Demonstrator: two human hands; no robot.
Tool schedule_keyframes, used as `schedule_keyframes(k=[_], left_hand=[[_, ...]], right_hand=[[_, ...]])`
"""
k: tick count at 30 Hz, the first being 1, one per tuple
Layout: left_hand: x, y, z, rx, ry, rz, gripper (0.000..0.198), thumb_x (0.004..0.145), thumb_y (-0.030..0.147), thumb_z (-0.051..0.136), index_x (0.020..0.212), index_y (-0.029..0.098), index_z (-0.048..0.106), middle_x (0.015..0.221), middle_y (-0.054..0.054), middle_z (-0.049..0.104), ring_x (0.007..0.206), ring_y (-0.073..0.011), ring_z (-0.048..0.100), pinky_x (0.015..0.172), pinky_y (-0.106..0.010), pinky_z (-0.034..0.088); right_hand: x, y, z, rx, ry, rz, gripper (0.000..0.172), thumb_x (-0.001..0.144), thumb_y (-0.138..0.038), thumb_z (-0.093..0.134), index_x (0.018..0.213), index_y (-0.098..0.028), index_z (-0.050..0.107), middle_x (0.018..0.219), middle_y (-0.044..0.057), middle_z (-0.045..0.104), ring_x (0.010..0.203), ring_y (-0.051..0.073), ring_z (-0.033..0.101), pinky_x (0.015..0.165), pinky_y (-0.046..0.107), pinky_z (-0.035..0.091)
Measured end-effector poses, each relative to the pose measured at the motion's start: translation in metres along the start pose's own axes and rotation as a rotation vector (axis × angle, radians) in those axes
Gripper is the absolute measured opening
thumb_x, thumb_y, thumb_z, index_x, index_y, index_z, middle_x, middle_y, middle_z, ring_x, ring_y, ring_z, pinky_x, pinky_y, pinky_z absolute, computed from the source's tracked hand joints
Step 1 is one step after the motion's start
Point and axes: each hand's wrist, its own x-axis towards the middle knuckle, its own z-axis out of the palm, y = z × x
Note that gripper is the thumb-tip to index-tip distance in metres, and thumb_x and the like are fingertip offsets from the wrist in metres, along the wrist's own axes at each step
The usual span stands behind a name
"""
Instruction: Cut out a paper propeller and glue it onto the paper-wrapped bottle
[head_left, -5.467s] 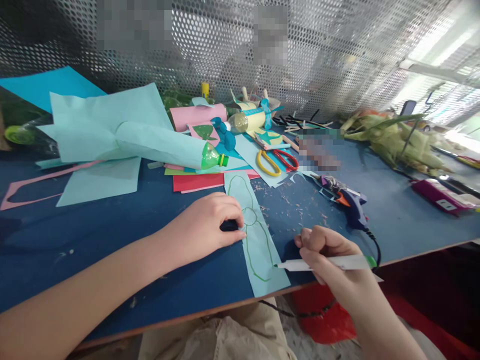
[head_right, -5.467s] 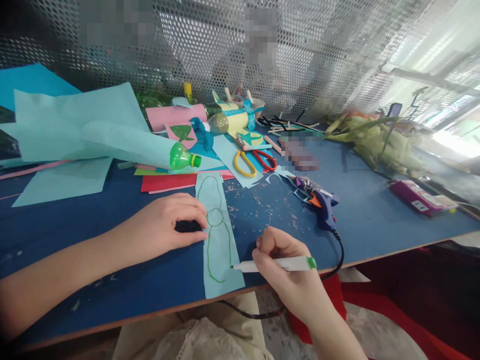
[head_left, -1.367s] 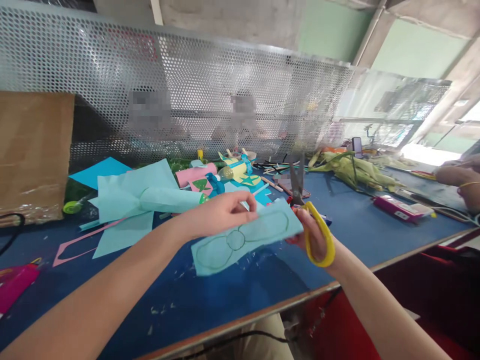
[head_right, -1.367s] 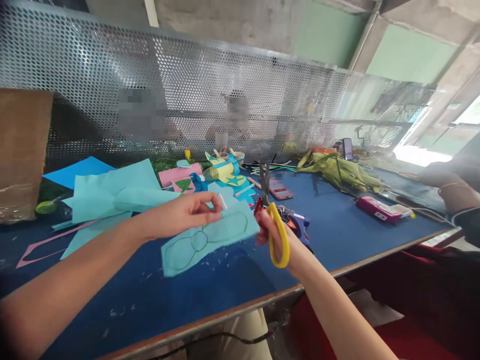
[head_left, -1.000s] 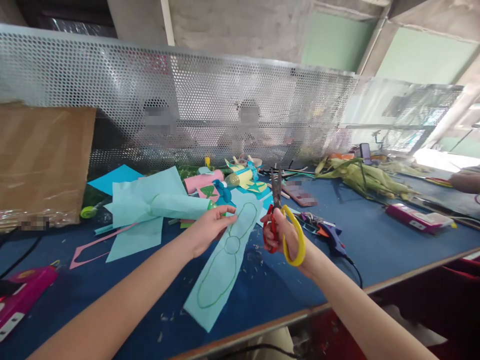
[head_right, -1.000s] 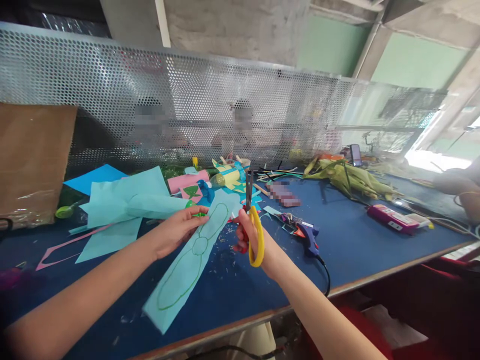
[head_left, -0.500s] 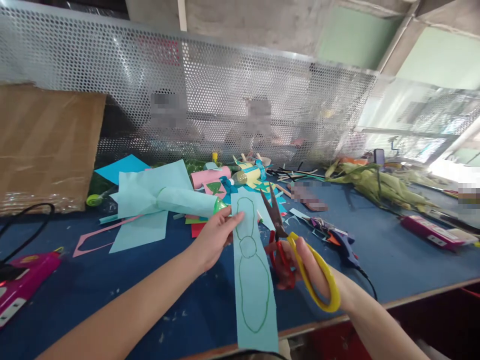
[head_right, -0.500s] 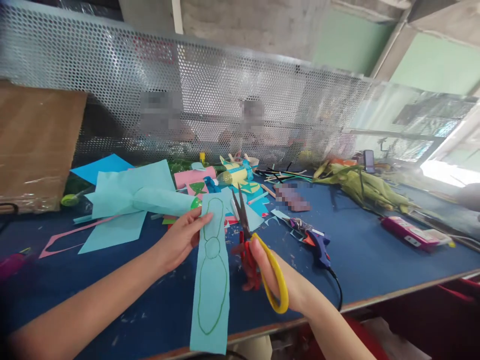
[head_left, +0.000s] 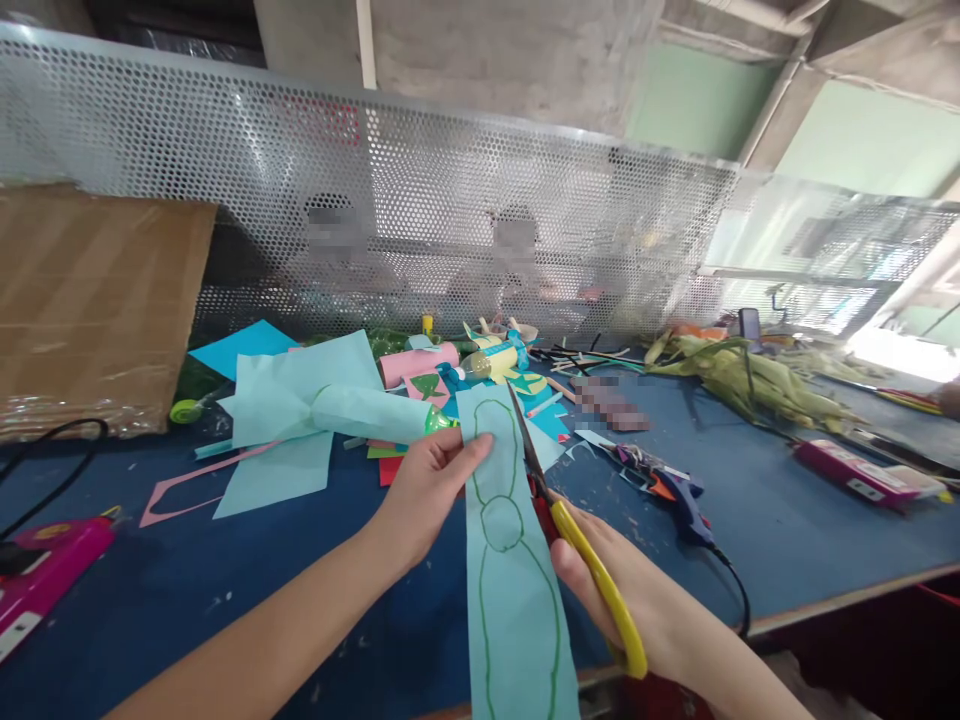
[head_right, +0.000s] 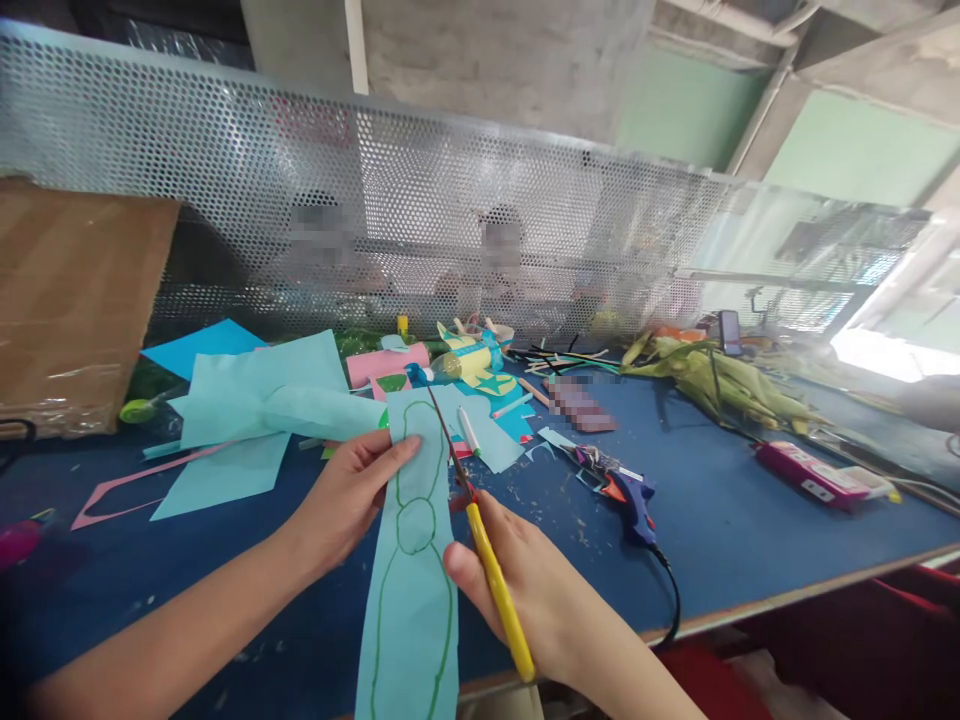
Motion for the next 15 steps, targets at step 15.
schedule_keyframes(k=[15], left_hand=[[-0.0017, -0.0014, 0.0002, -0.015, 0.036, 0.017, 0.028, 0.073, 0.044, 0.069, 0.075, 0.016, 0.067, 0.064, 0.000, 0.064, 0.060, -0.0152, 0.058, 0.059, -0.028, 0.046]], right_hand=[[0.0047, -0.0045, 0.0049, -0.035, 0.102, 0.022, 0.062, 0.088, -0.067, 0.014, 0.075, -0.021, 0.053, 0.060, 0.003, 0.055, 0.050, 0.017, 0.050, 0.049, 0.027, 0.044]])
